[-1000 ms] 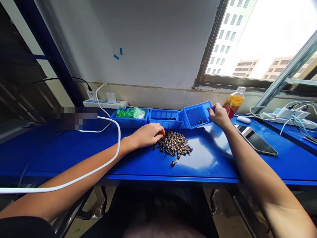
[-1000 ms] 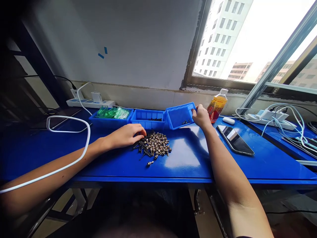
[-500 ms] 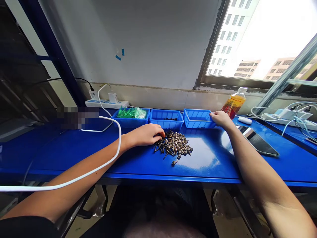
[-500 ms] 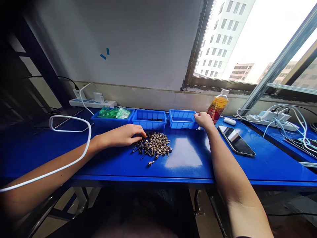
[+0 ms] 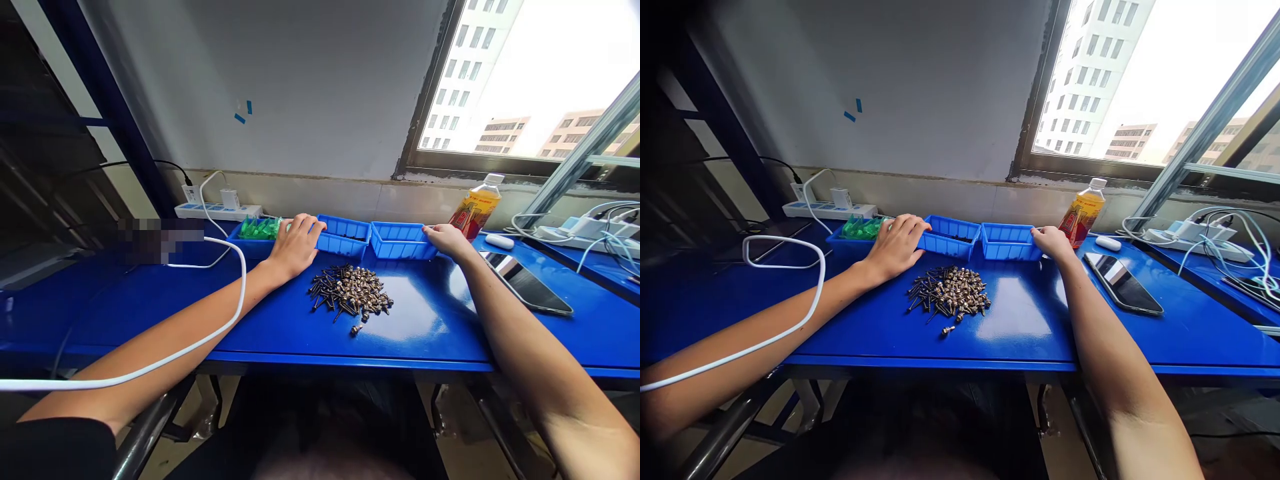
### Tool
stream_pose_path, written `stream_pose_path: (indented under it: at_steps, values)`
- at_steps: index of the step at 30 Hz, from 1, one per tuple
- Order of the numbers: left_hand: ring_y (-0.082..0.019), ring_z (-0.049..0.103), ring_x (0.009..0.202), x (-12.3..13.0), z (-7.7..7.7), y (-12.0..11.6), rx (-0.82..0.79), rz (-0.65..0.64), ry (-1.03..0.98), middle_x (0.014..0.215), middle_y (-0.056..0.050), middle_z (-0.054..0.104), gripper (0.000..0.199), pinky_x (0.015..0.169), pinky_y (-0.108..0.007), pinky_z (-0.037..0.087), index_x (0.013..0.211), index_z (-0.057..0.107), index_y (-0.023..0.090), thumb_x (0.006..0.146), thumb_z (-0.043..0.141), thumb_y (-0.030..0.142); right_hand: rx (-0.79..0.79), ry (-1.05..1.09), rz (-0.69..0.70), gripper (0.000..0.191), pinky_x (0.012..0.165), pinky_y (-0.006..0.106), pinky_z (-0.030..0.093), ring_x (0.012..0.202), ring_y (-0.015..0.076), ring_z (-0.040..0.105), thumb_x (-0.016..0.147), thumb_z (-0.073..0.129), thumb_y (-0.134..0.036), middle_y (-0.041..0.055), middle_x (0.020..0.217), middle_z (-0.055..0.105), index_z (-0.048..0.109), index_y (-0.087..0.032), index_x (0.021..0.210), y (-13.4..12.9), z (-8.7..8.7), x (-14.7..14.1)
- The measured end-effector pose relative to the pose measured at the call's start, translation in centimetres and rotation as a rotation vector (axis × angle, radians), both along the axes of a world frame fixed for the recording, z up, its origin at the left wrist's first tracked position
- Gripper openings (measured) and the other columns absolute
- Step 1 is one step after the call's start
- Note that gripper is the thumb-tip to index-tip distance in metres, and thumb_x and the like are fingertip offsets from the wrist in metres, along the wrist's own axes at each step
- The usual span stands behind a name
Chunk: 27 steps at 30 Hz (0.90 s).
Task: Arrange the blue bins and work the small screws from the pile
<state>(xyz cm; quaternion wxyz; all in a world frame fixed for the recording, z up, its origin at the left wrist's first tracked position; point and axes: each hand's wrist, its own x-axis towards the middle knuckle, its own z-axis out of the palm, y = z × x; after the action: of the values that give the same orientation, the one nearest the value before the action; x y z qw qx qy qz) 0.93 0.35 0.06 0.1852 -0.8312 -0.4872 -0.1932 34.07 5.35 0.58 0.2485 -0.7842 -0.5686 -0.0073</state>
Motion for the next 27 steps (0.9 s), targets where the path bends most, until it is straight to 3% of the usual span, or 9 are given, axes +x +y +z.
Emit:
stream_pose_path:
  at_steps: [5, 9, 16, 21, 27]
  values:
    - [-0.028, 0.058, 0.096, 0.3, -0.3, 0.3, 0.039, -0.015, 0.085, 0.094, -0.011, 0.067, 0.020, 0.085, -0.044, 0.039, 0.096, 0.059, 0.014, 0.081, 0.047, 0.010, -0.034, 0.010, -0.013, 0.030, 0.067, 0.027, 0.048, 0.072, 0.0198, 0.065, 0.083, 0.050, -0.038, 0.0086, 0.072, 0.069, 0.070, -0.015, 0.080, -0.5, 0.4, -0.6]
    - [-0.028, 0.061, 0.084, 0.0, -1.1, -0.3, 0.126, -0.095, 0.205, 0.083, -0.012, 0.068, 0.021, 0.076, -0.043, 0.041, 0.087, 0.061, 0.013, 0.077, 0.044, 0.005, -0.070, 0.005, -0.020, 0.031, 0.066, 0.025, 0.048, 0.073, 0.0196, 0.065, 0.085, 0.049, -0.036, 0.0100, 0.079, 0.070, 0.069, -0.013, 0.083, -1.3, 1.0, -1.2]
    - [-0.027, 0.064, 0.083, 0.0, -1.2, -0.7, 0.119, -0.090, 0.213, 0.083, -0.010, 0.069, 0.019, 0.076, -0.043, 0.042, 0.085, 0.062, 0.013, 0.077, 0.046, 0.006, -0.134, 0.013, -0.023, 0.032, 0.064, 0.025, 0.045, 0.075, 0.0197, 0.064, 0.088, 0.044, -0.032, 0.0123, 0.090, 0.069, 0.068, -0.011, 0.087, -2.4, 2.0, -2.4]
    - [-0.026, 0.063, 0.085, 0.0, -0.9, -0.9, 0.098, -0.116, 0.057, 0.086, -0.008, 0.071, 0.013, 0.085, -0.044, 0.040, 0.089, 0.063, 0.015, 0.083, 0.052, 0.019, -0.096, 0.004, -0.002, 0.031, 0.062, 0.024, 0.044, 0.070, 0.0181, 0.063, 0.087, 0.047, -0.034, 0.0085, 0.076, 0.069, 0.068, -0.013, 0.080, -1.8, 1.4, -1.7]
    - [-0.024, 0.062, 0.087, 0.1, -0.4, -0.9, 0.070, -0.052, -0.071, 0.088, -0.006, 0.071, 0.013, 0.089, -0.045, 0.039, 0.093, 0.062, 0.019, 0.085, 0.055, 0.025, -0.056, -0.010, -0.007, 0.030, 0.069, 0.026, 0.045, 0.078, 0.0208, 0.064, 0.084, 0.049, -0.037, 0.0081, 0.073, 0.069, 0.069, -0.014, 0.082, -0.6, 0.5, -0.8]
